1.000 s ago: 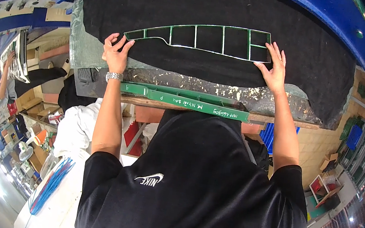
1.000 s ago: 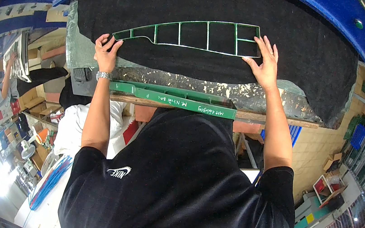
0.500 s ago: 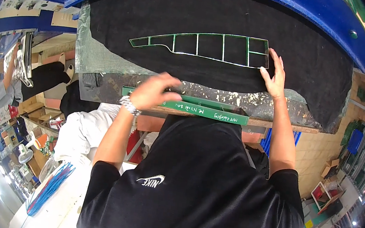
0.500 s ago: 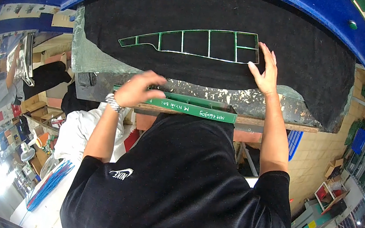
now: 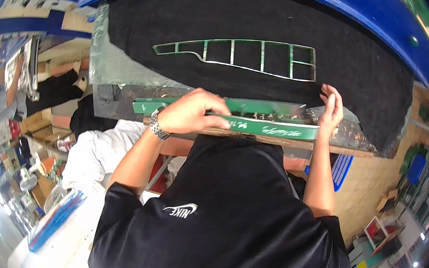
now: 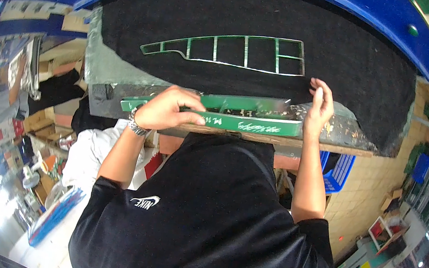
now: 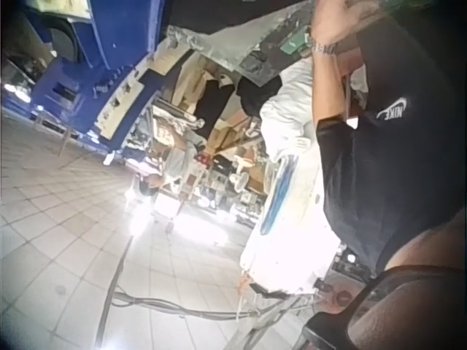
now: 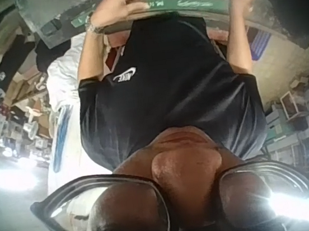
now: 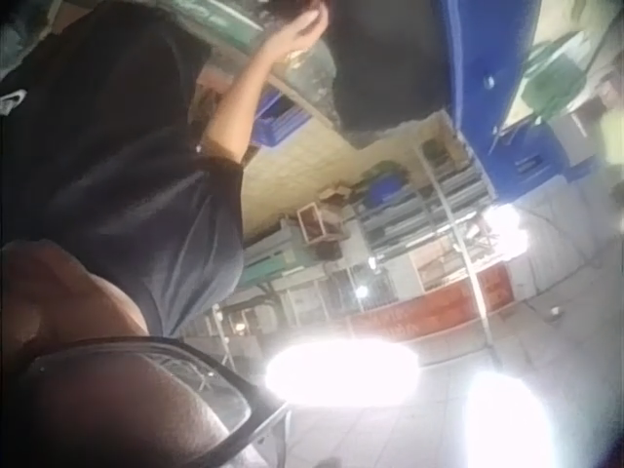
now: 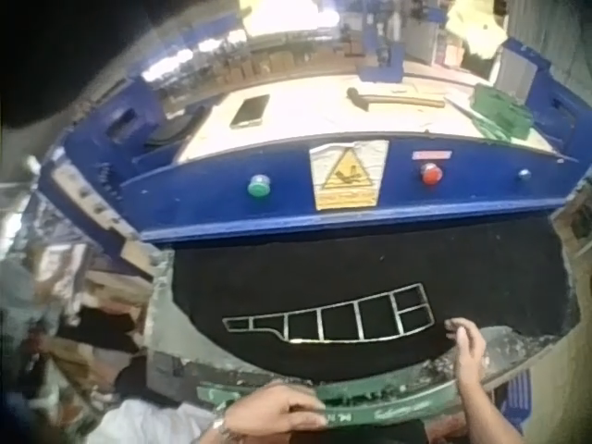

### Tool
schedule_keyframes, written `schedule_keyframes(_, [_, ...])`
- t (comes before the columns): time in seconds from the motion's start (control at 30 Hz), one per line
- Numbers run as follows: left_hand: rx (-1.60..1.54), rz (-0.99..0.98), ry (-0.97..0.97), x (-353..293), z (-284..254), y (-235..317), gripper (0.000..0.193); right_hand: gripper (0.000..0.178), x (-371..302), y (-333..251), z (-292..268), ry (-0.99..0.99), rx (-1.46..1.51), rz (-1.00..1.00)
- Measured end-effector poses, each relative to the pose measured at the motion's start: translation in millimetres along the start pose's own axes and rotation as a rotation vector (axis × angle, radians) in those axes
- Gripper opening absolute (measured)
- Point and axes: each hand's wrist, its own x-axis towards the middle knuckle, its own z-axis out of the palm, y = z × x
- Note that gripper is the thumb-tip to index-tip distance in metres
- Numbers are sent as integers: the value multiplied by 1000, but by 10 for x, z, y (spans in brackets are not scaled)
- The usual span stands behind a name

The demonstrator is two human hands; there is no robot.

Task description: The recorder uses scissors and metal stencils to cut pieces of black fabric in a shoe manufacturing environment.

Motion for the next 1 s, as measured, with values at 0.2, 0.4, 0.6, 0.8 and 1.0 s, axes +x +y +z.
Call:
schedule_keyframes(0.2, [-170,258,257,282,-109,542,15,75,-452,-655,693,-372,117,25])
schedule_keyframes(0.4, [-780,452,464,472,191,680,14,100,-703,-1043,1085,-533,-104,-258])
schedule_keyframes(0.6, [-1007,461,443,308,-52,433,16,96,-448,-1483,1222,-387,-38,-183])
schedule_keyframes(0.8, [-445,-46,896,-193,-574,-464,31,80,483,-1536,1198,-534,-747,-662])
schedule_keyframes(1.0, [-231,-283,1160,-568,-1043,-1230,35,77,1070,-1270,1719,-832,-954,-699])
